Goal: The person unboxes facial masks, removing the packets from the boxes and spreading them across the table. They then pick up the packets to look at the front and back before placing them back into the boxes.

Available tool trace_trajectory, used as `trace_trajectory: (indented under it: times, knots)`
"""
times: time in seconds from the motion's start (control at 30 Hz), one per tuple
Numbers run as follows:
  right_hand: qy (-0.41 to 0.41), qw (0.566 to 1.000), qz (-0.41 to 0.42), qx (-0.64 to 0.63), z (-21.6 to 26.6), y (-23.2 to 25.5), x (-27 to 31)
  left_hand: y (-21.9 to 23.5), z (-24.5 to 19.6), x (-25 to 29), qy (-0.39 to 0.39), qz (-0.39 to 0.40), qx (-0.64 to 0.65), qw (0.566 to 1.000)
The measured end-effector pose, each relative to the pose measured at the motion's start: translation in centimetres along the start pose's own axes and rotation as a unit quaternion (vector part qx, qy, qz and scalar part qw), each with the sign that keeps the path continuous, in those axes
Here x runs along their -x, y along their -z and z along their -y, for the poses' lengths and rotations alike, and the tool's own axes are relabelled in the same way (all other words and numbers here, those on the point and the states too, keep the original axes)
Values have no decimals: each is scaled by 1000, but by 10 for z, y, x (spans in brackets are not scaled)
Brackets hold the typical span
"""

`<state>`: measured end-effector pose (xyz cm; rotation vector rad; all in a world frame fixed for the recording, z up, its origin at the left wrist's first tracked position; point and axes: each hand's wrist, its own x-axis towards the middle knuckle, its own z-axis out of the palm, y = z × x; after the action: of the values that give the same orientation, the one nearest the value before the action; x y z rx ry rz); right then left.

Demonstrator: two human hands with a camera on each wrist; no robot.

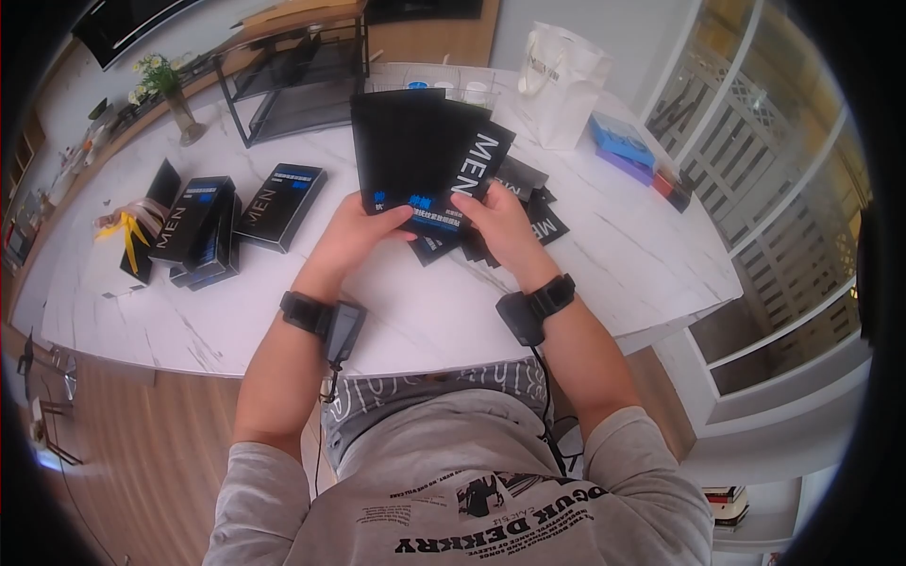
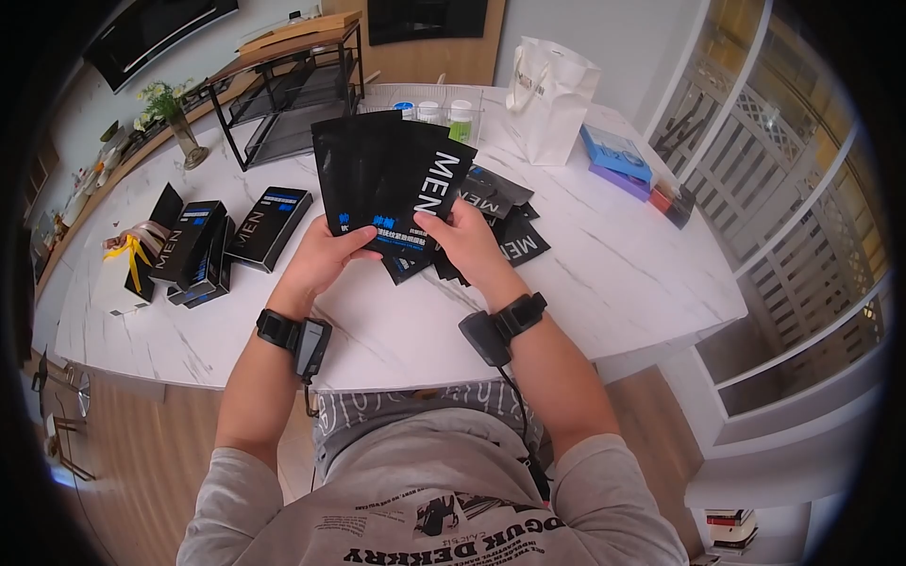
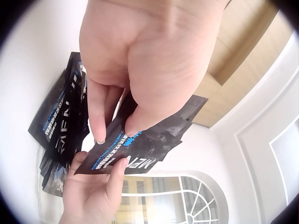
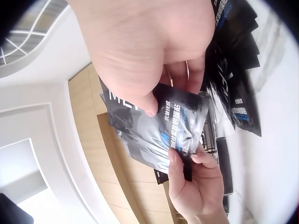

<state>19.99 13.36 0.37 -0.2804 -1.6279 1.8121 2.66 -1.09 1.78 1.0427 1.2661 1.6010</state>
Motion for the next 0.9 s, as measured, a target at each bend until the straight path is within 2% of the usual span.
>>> trace_trajectory:
  times: [0.13,0.27,0.67,0.9]
  knots:
    - [-8,998,-35,50,8,-2,3,2,-1,0,-6,-24,19,999]
    - [19,999,-29,29,-3,10,-3,5,-5,-1,-28,-48,27,998]
    - [39,998,-52,-6,-2,13,-5,6,-9,1,-23,-47,35,998]
    - [46,997,-63,-23,-2,15,-7,9,-5,-1,-18,-19,17,1000]
